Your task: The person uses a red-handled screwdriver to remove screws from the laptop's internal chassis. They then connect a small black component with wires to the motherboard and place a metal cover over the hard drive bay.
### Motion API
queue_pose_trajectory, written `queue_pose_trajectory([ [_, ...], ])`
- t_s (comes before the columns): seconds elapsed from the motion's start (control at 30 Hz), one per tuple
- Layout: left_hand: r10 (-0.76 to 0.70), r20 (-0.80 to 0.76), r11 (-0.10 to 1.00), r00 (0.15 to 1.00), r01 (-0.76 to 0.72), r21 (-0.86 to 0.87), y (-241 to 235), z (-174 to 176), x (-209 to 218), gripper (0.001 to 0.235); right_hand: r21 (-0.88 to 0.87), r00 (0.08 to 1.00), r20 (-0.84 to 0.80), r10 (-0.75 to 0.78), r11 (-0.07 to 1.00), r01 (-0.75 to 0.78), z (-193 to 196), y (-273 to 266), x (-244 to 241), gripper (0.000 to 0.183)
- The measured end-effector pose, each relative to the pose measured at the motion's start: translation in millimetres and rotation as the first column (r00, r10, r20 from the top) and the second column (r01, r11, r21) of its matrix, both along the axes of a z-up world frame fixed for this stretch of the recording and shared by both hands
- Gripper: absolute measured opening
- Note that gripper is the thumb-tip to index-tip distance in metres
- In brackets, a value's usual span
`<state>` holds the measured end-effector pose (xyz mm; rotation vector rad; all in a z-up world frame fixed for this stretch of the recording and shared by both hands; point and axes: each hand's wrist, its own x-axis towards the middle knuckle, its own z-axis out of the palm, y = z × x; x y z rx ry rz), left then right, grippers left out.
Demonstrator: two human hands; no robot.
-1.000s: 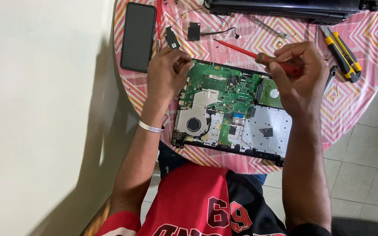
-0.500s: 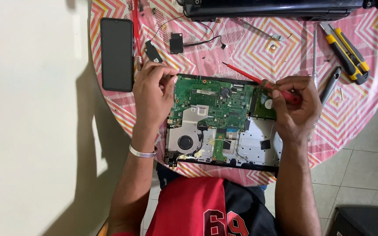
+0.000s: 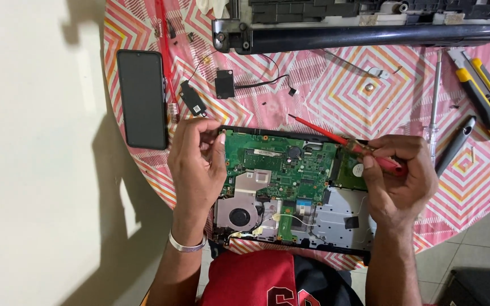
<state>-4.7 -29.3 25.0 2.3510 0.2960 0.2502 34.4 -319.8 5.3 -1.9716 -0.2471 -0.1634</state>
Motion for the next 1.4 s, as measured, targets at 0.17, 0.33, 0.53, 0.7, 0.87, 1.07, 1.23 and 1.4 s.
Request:
queue_pose_trajectory([
  [0.17,0.022,-0.009,0.999,1.0,-0.021,0.035,-2.9,-2.7,0.4,0.008,-0.04,1.0,0.018,-0.01,0.999,0.011,-0.9,-0.3,1.2,0.015],
  [0.33,0.032,-0.031,0.998,0.999,-0.031,0.057,-7.3,3.7,5.8,0.013,-0.078,0.999,0.043,-0.001,0.997,0.004,-5.7,-4.3,1.3,0.015],
  [0.53,0.045,-0.021,0.998,0.999,-0.044,0.044,-8.4,1.7,6.9,0.011,-0.081,1.0,0.018,-0.016,0.997,0.017,-2.0,-3.3,1.2,0.016],
  [0.7,0.029,-0.049,1.0,0.998,-0.028,0.009,-10.0,4.5,8.7,0.007,-0.105,1.0,-0.001,-0.01,0.994,0.01,2.5,-2.2,0.9,0.014],
  [0.87,0.007,-0.039,0.988,0.999,-0.013,-0.154,3.0,-5.8,-0.3,0.023,-0.071,1.0,0.014,0.012,0.997,-0.011,-4.8,-5.4,0.9,0.015],
  [1.07,0.016,-0.012,0.976,1.0,-0.018,-0.218,6.2,-8.3,2.4,0.011,-0.072,1.0,0.013,0.013,0.997,-0.012,-6.6,-5.1,-0.9,0.015],
  [1.23,-0.038,0.008,0.997,0.999,0.039,-0.074,5.8,-11.6,3.6,0.006,-0.082,1.0,-0.004,-0.002,0.997,0.002,-3.8,-3.3,-0.9,0.017],
  [1.4,-0.059,0.036,0.994,0.998,0.062,-0.091,9.4,-18.4,-1.8,0.021,-0.105,1.0,0.01,0.015,0.994,-0.014,1.9,-0.3,1.3,0.019],
])
